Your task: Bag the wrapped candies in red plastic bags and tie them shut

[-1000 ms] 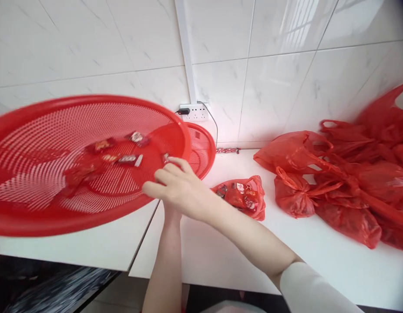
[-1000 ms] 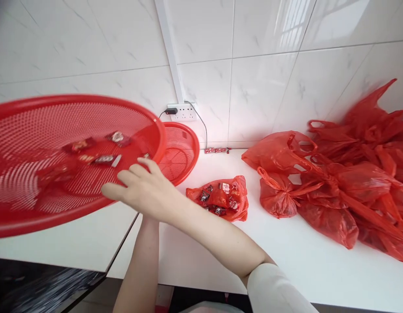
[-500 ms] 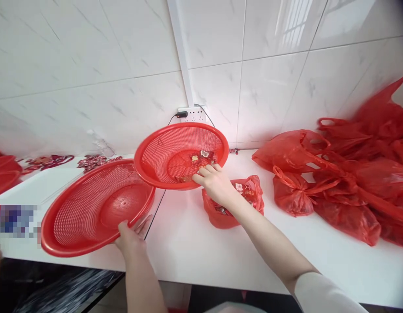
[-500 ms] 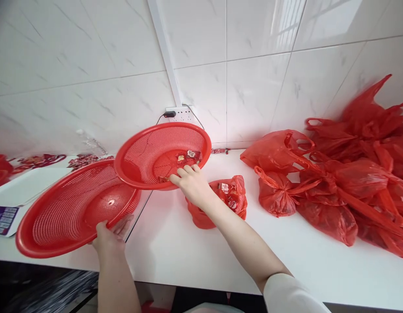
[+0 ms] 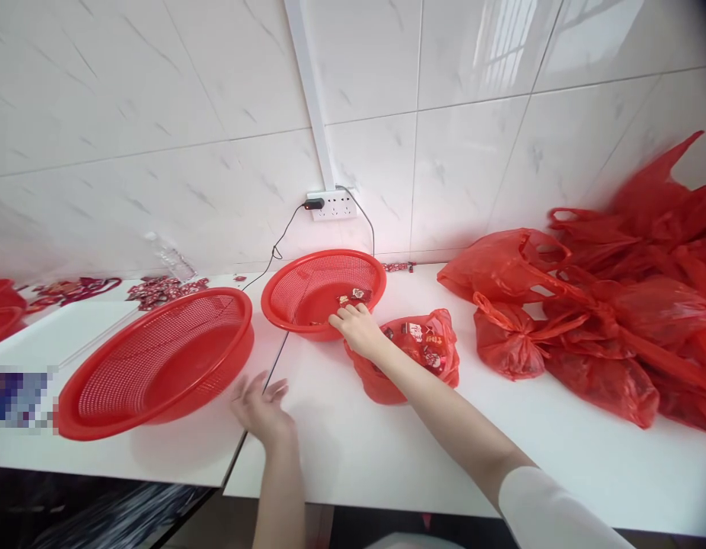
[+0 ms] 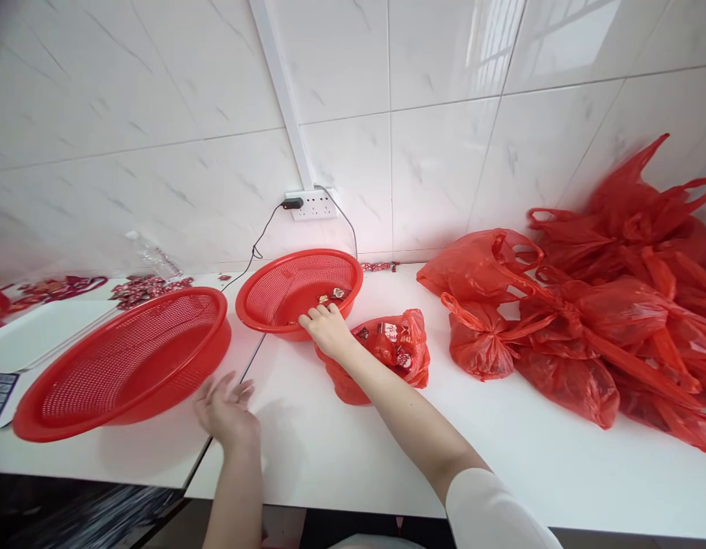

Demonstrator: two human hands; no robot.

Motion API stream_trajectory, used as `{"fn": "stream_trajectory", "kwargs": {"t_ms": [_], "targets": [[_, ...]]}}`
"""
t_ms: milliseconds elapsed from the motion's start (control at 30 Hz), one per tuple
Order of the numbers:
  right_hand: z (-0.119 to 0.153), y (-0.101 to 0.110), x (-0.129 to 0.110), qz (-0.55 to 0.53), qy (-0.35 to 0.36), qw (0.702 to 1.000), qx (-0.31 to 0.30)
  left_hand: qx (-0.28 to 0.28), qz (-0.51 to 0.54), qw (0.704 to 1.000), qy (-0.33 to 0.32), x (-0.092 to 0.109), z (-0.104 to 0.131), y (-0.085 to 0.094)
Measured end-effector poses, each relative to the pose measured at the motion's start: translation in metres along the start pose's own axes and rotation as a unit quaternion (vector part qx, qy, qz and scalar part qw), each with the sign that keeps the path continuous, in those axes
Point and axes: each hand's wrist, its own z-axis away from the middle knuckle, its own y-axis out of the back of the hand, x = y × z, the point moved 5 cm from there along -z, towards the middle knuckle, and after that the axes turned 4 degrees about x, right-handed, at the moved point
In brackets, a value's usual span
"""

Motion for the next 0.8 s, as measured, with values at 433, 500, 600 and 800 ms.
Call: {"fn": "stream_trajectory", "kwargs": {"t_ms": [433,500,600,800], "targets": [[0.091,0.094,0.092,0.094,-0.375,0.922,-0.037,-0.333,-0.347,0.854,-0.198,-0.011,0.069,-0.096],[0.115,0.099,0.111,0.117,-0.428,0.890,-0.105,-0.339,-0.361,0.839,-0.224,-0.009,0.067,-0.104],[0.138,0.106,0.129,0.078,-0.456,0.870,-0.172,-0.367,-0.324,0.850,-0.195,-0.006,0.062,-0.116],[0.139,0.140,0.137,-0.124,-0.421,0.898,0.039,-0.441,-0.155,0.884,-0.018,0.020,0.063,-0.139]]}}
